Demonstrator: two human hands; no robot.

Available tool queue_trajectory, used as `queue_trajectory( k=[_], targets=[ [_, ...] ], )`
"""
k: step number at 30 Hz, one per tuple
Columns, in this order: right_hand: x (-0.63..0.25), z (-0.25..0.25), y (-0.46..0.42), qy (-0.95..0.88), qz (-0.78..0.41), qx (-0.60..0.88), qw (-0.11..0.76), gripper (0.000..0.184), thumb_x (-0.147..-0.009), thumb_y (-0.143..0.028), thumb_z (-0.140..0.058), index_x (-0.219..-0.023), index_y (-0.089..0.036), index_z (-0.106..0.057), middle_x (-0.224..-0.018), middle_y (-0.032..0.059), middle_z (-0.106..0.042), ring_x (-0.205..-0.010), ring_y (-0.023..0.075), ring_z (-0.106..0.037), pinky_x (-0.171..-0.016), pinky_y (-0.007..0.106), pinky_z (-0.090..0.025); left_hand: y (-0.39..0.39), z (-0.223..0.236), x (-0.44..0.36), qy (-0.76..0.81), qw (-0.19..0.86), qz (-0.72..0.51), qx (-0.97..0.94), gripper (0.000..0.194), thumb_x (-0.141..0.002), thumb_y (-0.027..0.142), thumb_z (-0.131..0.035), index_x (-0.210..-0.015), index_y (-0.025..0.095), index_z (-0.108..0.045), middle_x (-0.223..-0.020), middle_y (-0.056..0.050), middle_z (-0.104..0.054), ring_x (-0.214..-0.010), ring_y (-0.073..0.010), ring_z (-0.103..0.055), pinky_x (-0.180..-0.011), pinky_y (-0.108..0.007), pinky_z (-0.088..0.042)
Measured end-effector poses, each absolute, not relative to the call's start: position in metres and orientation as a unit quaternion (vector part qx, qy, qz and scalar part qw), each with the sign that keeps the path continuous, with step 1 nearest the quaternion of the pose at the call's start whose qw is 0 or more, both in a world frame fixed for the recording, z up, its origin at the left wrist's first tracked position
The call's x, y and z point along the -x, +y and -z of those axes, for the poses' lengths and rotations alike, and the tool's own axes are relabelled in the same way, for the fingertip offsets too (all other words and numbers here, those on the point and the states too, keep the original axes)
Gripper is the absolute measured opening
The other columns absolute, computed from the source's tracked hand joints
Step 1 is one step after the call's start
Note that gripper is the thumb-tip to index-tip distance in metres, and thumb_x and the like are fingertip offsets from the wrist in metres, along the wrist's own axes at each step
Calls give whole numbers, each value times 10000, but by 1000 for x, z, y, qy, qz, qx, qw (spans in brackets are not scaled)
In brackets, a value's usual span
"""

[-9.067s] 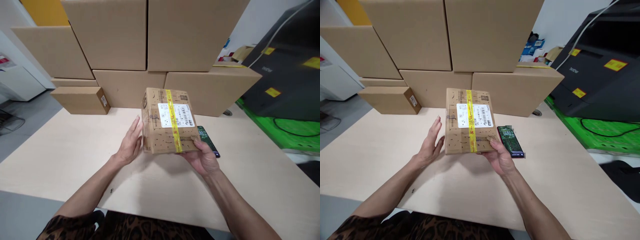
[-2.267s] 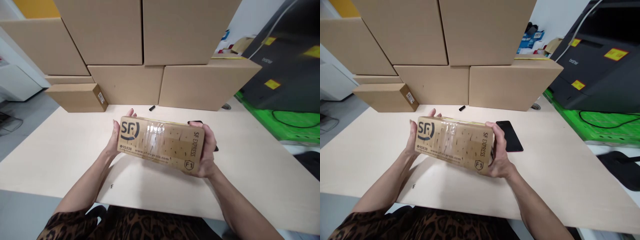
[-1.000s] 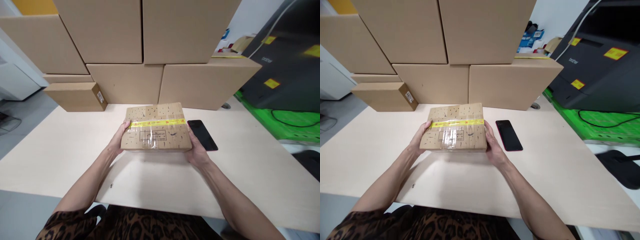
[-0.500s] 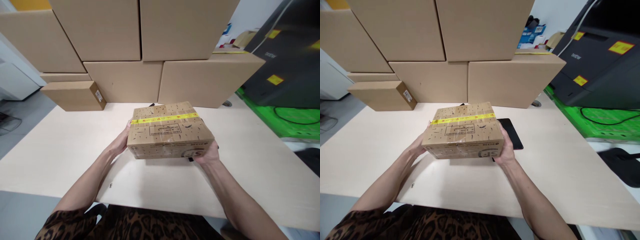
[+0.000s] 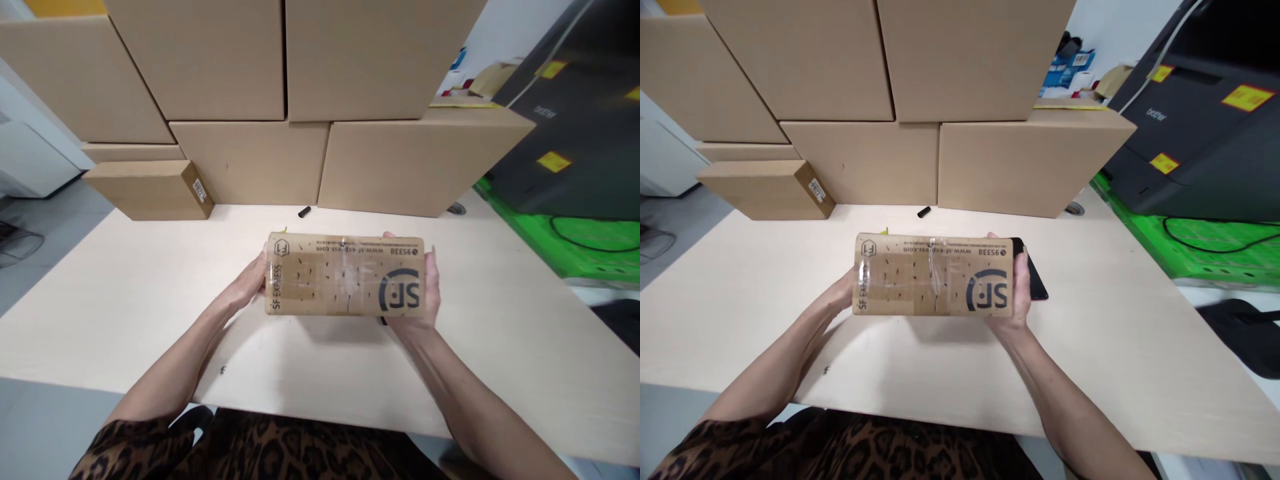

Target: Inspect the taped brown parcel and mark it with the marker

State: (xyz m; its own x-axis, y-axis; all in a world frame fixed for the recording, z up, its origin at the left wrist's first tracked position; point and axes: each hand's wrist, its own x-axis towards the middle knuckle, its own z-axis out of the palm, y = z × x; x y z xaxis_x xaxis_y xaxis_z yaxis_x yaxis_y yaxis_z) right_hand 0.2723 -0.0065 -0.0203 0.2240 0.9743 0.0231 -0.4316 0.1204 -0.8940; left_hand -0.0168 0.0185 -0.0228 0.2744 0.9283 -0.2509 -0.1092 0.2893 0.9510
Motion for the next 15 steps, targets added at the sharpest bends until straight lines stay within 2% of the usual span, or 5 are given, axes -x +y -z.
queue_trajectory(
  k=[3,5,8,11,15],
  targets=[
    [-269,19,-9,-367,-473,381,705,614,-965,-829,-442,-1317,-431,-749,-1504,-9,-720,-1561,355,-534,-1233,629,-482,17,15,15,484,628,-340,-506,513,-937,685,-700,-939,179,-789,-547,-32,-651,-439,-176,-582,-451,-289,-506],
    [-268,20,-8,-392,-451,354,720,631,-963,-810,-475,-1431,-443,-687,-1601,-16,-649,-1605,349,-482,-1270,629,-441,15,10,13,495,614,-327,-520,586,-963,725,-616,-780,181,-736,-472,-12,-568,-363,-140,-498,-401,-267,-483],
    [-269,24,-5,-415,-452,327,719,677,-884,-729,-684,-1492,-434,-643,-1597,-1,-649,-1596,362,-493,-1313,618,-394,14,6,11,516,597,-304,-534,672,-932,782,-585,-613,193,-631,-412,4,-489,-331,-118,-454,-369,-242,-468],
    [-272,27,-2,-413,-460,334,712,765,-811,-576,-821,-1527,-419,-602,-1547,10,-682,-1580,357,-511,-1346,599,-353,17,9,13,520,616,-283,-520,683,-862,814,-649,-576,198,-586,-382,17,-455,-307,-102,-408,-350,-240,-458],
    [-279,21,-2,-409,-489,354,684,778,-770,-511,-858,-1497,-401,-603,-1485,44,-713,-1523,385,-559,-1247,623,-484,22,16,17,463,713,-274,-449,618,-868,724,-727,-568,226,-517,-343,58,-386,-275,-81,-317,-356,-255,-469]
  ],
)
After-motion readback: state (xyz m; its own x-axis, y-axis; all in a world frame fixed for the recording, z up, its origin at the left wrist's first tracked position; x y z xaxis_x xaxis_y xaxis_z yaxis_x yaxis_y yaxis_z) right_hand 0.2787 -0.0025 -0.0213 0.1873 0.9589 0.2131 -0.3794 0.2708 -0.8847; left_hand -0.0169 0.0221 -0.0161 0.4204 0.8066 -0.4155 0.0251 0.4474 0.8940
